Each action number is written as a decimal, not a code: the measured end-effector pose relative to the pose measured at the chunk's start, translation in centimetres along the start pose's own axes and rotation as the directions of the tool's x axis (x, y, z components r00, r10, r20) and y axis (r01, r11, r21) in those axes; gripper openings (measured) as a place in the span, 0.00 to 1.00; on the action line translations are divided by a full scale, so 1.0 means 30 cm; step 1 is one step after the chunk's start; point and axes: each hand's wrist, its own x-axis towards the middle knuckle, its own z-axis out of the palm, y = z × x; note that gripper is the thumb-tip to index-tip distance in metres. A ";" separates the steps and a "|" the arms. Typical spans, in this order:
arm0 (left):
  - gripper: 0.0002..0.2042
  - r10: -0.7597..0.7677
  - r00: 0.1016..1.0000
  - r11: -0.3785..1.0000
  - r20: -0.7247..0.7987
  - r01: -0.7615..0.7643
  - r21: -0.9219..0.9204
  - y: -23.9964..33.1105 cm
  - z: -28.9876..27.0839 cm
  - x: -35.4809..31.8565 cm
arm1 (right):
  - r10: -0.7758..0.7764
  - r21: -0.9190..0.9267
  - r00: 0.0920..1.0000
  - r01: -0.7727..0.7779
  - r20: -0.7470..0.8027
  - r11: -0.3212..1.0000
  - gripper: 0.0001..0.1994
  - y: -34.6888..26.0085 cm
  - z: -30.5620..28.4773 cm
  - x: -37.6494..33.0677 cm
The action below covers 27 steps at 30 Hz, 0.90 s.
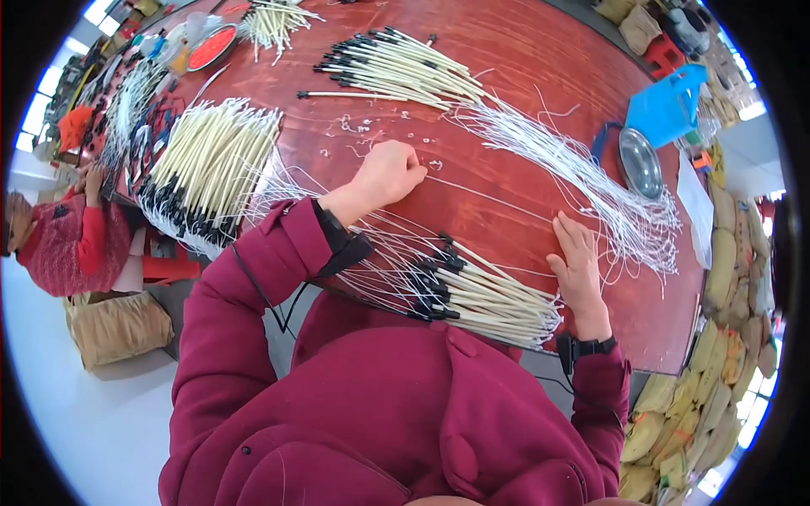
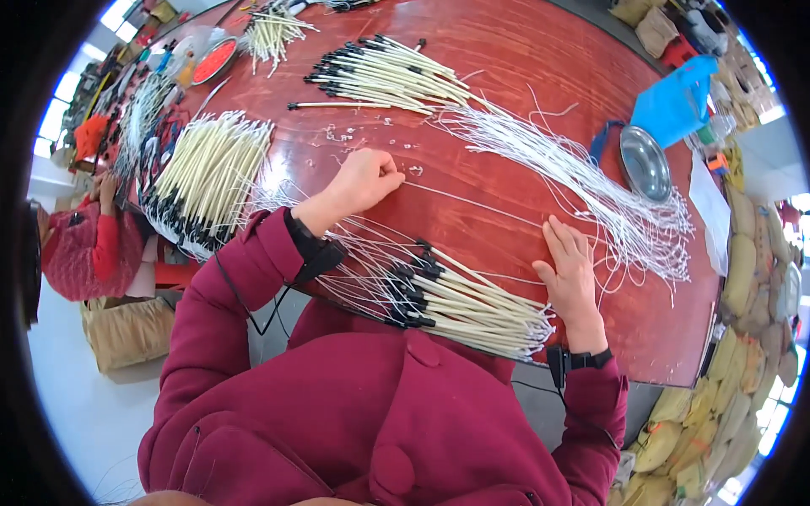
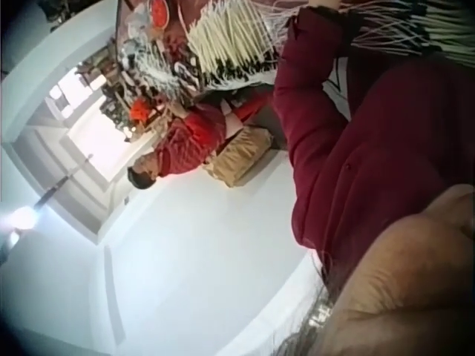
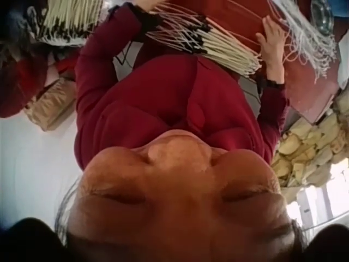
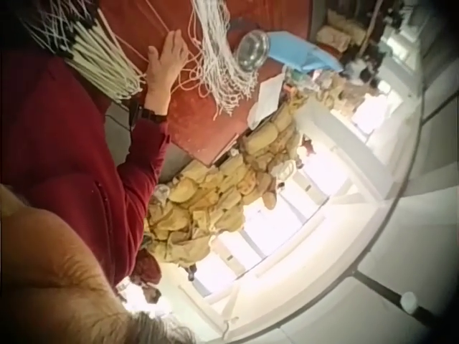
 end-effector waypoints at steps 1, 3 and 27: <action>0.12 0.145 0.988 0.959 -0.058 -0.126 0.253 -0.014 -0.004 -0.006 | 0.005 0.007 1.000 -0.005 0.000 1.000 0.30 -0.006 -0.003 0.005; 0.11 0.133 0.990 0.957 -0.051 -0.115 0.266 -0.028 -0.028 -0.020 | 0.023 0.019 1.000 -0.023 -0.003 1.000 0.30 -0.016 -0.007 0.011; 0.08 0.497 0.867 0.614 -0.031 -0.326 0.718 -0.216 -0.310 0.262 | -0.002 0.080 0.997 0.008 -0.076 0.997 0.25 -0.025 0.000 0.022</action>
